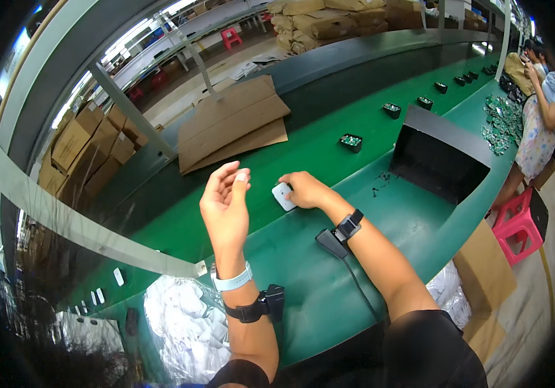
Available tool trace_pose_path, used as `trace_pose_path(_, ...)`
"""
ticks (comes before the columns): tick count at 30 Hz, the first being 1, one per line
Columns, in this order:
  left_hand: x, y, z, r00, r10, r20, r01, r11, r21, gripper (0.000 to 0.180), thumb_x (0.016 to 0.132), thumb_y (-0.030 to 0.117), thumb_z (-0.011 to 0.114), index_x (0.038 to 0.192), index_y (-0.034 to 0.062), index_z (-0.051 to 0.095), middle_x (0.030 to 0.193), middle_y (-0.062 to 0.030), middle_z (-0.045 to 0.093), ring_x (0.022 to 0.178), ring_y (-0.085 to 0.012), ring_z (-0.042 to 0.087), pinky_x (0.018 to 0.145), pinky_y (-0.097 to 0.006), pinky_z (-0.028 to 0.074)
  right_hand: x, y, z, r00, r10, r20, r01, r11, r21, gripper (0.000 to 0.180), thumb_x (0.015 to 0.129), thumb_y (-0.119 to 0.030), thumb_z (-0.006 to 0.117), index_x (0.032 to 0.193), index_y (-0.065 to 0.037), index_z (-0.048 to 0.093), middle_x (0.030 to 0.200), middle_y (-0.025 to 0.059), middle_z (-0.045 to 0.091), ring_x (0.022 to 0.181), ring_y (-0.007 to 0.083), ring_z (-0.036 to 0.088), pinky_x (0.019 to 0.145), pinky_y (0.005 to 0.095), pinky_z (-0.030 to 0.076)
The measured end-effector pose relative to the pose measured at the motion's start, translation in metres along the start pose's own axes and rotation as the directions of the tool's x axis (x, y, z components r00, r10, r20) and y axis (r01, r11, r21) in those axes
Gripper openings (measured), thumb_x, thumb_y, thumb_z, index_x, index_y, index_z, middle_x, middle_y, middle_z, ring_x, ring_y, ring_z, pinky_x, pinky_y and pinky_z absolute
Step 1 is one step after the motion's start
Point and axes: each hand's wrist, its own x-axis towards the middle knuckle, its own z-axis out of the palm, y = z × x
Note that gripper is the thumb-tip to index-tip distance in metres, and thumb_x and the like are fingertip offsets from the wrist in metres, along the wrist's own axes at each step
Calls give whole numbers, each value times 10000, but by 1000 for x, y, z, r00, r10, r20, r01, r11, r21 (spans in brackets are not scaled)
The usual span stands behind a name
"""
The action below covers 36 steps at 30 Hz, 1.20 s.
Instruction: The person assembles small electronic devices by inserting green circuit boards into white plastic casings. They pick up a casing, insert a board, and snap the two halves together, repeating this process for multiple units on a green workbench.
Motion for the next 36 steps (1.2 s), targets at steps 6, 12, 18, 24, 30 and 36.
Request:
trace_pose_path(6,-33,50,11,980,198,5,-198,974,113,123,953,34,665,1061,-23,680,979,-74,716,920,-140,678,852,-276,525,5,9,8,981,-77,-178,68,996,-57,464,825,-110,747,1257,6,624,1092,232,706,1057,398,667,936,449,528)
trace_pose_path(12,-97,54,-37,899,148,411,-400,658,638,94,894,73,678,935,-12,672,905,-172,699,879,-331,677,778,-381,534,-7,-18,-38,891,-210,-403,213,976,-38,348,851,-126,716,1169,-5,640,983,189,718,894,372,690,799,436,547)
trace_pose_path(18,-189,1,-215,971,-231,61,11,296,955,207,827,24,629,1009,-60,682,988,-260,675,955,-430,643,875,-473,514,-33,-79,-66,890,-301,-344,348,934,82,287,867,-134,722,1108,10,668,993,159,724,813,249,684,768,375,549)
trace_pose_path(24,-198,-10,-225,967,-254,25,-1,96,995,480,765,93,706,1224,-15,618,1271,-255,569,1157,-449,547,1007,-495,457,-59,-100,-82,845,-394,-362,444,894,63,202,894,-86,669,1065,22,669,966,95,705,835,166,640,667,290,510)
trace_pose_path(30,-170,-24,-242,974,-203,102,-103,5,995,516,724,64,720,1228,25,617,1282,-242,556,1118,-443,562,960,-482,490,-74,-106,-99,806,-458,-374,497,868,9,205,892,-101,679,1057,19,672,945,99,708,841,176,657,679,310,519)
trace_pose_path(36,-154,-21,-235,960,-231,161,-152,57,987,515,666,57,814,1145,40,626,1176,-201,606,1080,-397,579,923,-479,486,-86,-91,-134,822,-388,-418,420,907,-17,184,871,-132,690,985,13,692,816,153,703,759,259,677,731,357,538)
